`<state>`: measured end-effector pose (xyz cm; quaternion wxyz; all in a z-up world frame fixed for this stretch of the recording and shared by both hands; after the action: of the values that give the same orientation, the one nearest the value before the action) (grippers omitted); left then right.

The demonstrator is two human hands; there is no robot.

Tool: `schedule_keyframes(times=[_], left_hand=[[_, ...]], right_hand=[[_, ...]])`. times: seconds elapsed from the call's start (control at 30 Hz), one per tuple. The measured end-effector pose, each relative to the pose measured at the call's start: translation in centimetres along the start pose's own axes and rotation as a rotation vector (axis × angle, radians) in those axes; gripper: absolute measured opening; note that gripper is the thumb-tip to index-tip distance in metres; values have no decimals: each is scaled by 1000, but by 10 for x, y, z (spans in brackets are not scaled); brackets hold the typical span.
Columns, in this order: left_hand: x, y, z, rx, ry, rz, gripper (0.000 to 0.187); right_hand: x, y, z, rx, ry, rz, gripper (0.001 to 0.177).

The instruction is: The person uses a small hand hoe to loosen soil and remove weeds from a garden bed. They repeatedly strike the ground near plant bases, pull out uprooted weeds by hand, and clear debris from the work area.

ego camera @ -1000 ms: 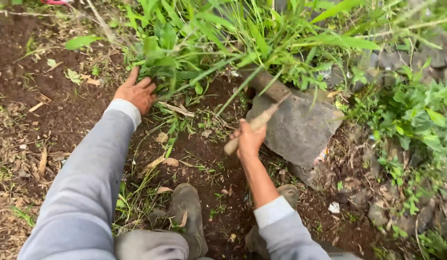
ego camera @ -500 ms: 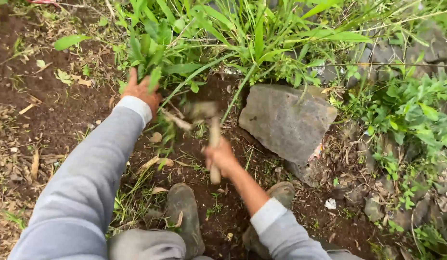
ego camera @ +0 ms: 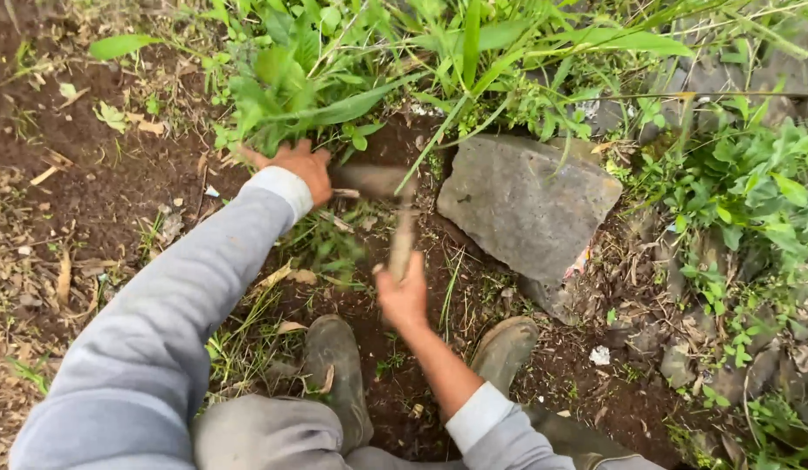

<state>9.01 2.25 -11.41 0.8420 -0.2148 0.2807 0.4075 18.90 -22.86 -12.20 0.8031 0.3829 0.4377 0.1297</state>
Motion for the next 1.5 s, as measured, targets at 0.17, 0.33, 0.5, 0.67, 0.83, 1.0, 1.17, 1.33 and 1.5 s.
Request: schedule_keyframes(times=[0.17,0.33,0.5,0.67,0.83,1.0,1.17,1.33,1.5], left_hand=[[-40,-17,19,-30,81,-9,74],[-35,-31,9,348,95,-3,89],[-25,-57,13,215,15,-100,83],[13,-53,-31,274,-35,-74,62],[3,-53,-25,365,120,-59,48],[27,-42,-50,361,141,-121,38],[5,-40,-24,349,95,-98,41],[24,-36,-39,319,39,-151,38],[11,2,-63,502,152,-133,30]], right_hand=[[25,42,46,299,-287,128,36],[12,28,41,146,-243,107,40],[4,-1,16,-178,-14,-75,38],[22,39,65,162,-306,88,40],[16,44,73,119,-371,88,45],[13,40,56,-44,-49,-69,43],[32,68,71,95,-197,40,44],[14,45,56,-196,-13,7,49],[-5,78,46,-179,131,-31,38]])
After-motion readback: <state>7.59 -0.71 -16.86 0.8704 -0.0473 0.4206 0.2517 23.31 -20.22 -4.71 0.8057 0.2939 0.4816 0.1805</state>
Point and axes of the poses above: each hand's wrist, its own x-axis towards the middle knuckle, its own z-axis out of the back of the hand, y = z × x, the point moved 7 cm from there along x, towards the middle knuckle, and after that the axes turned 3 degrees about -z, right-handed, at the moved point
